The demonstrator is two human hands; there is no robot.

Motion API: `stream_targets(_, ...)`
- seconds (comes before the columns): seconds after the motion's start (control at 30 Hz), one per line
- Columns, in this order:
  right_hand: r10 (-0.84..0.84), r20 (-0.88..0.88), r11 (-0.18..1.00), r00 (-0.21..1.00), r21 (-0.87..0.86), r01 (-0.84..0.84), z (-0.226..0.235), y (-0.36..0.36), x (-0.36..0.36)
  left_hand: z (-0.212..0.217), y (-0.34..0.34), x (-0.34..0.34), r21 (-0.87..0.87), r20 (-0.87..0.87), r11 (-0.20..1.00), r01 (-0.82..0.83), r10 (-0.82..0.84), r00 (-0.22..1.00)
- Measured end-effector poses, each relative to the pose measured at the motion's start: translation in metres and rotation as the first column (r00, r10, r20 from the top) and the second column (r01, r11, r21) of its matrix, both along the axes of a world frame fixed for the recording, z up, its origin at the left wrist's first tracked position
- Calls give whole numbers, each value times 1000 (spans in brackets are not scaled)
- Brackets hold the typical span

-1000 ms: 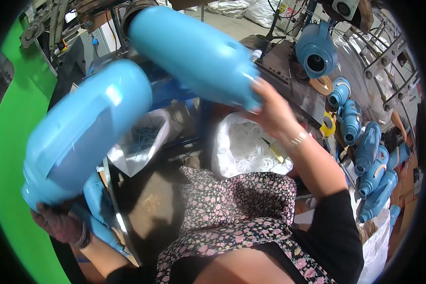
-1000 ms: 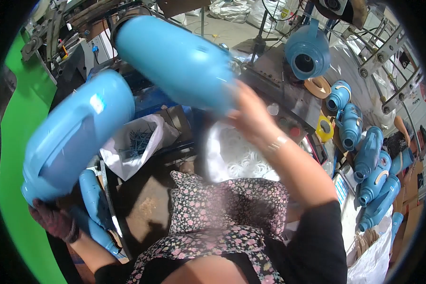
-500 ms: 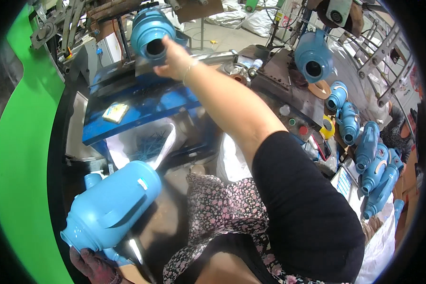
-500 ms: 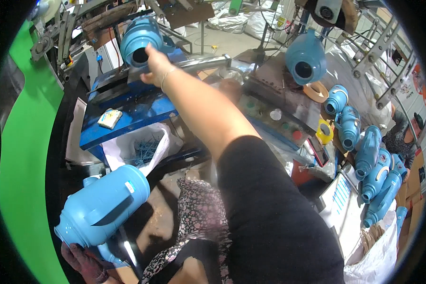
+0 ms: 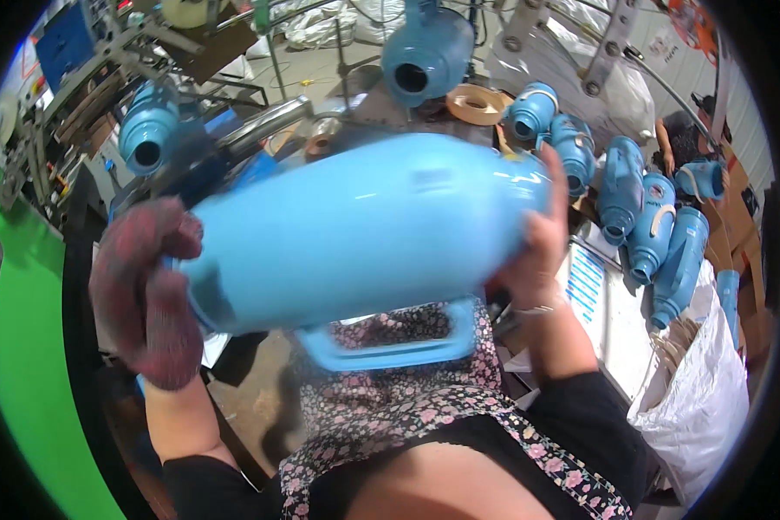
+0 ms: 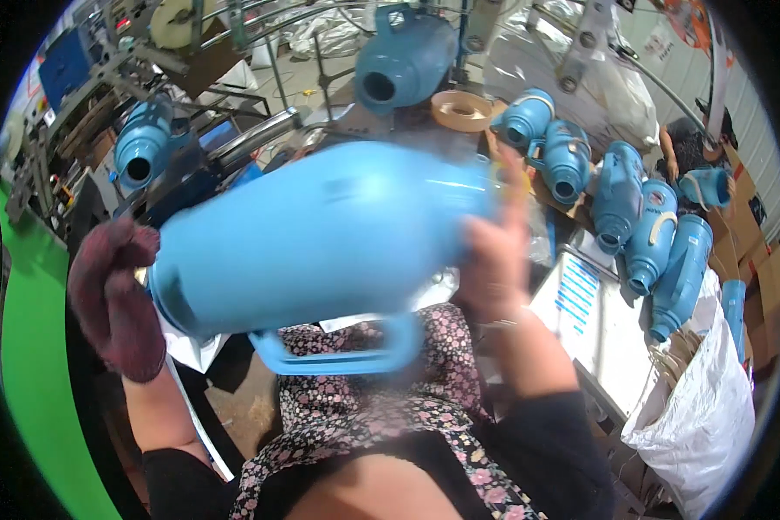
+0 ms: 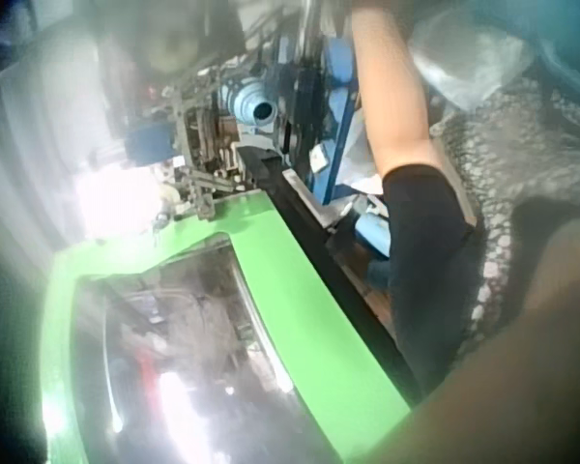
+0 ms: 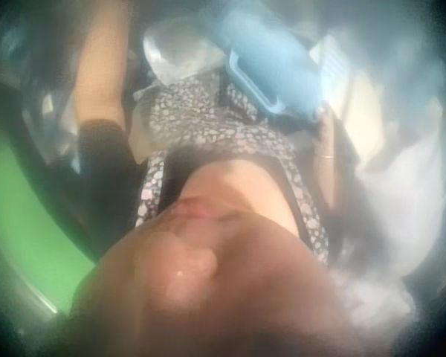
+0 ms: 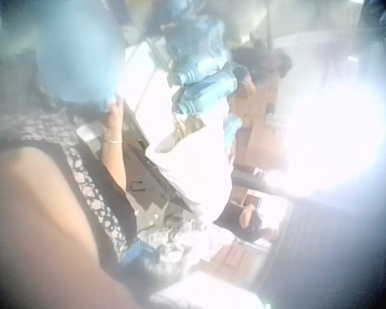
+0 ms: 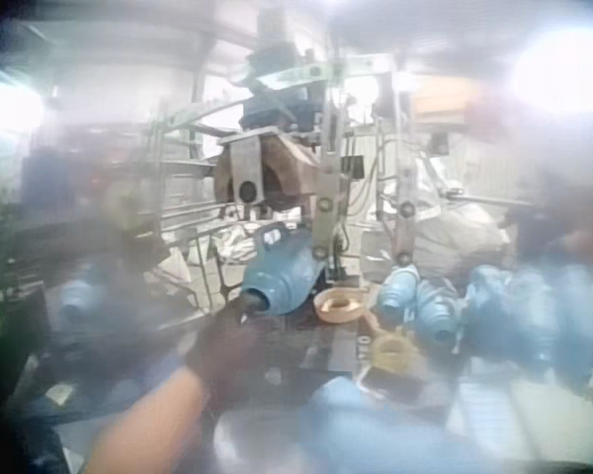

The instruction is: The person assembles blue water pitchers by hand and using tools. The person applies labels to the pitchers, inserts filters or internal components using a yellow tool, attaches handles, and secures caps onto the pitchers before placing them in a designated area.

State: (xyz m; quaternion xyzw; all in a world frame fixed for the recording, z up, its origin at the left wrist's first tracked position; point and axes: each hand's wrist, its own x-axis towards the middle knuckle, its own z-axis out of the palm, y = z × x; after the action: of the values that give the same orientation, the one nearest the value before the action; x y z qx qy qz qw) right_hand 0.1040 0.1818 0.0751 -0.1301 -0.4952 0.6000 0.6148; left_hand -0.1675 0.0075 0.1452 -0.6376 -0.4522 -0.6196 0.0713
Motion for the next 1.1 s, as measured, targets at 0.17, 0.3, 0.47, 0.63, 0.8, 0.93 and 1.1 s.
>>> stream_targets(0.17,25,337,855,941,-495,154,-119,-47,235,-17,132,43,-214,60,965,151,-142,988)
stream_targets(0.3,-108,90,741,990,-657,141,-168,-103,247,-31,271,73,-513,-26,856,58,-83,996)
stream_targets(0.47,-197,52,768,979,-613,187,-162,-106,239,-71,326,75,-454,-592,778,-435,102,799)
stream_targets(0.63,-171,146,728,975,-648,224,-155,-86,263,-88,157,63,-389,-197,893,-224,157,968)
stream_targets(0.8,-234,79,772,969,-591,235,-139,-24,220,-121,-61,-103,160,-593,610,-776,687,419)
stream_targets(0.93,46,-49,851,998,-521,-65,-118,15,112,-66,-104,-35,-279,491,957,-77,211,845)
stream_targets(1.1,244,-332,707,911,-582,-401,-59,25,-40,-55,-138,-24,-719,251,692,58,181,951)
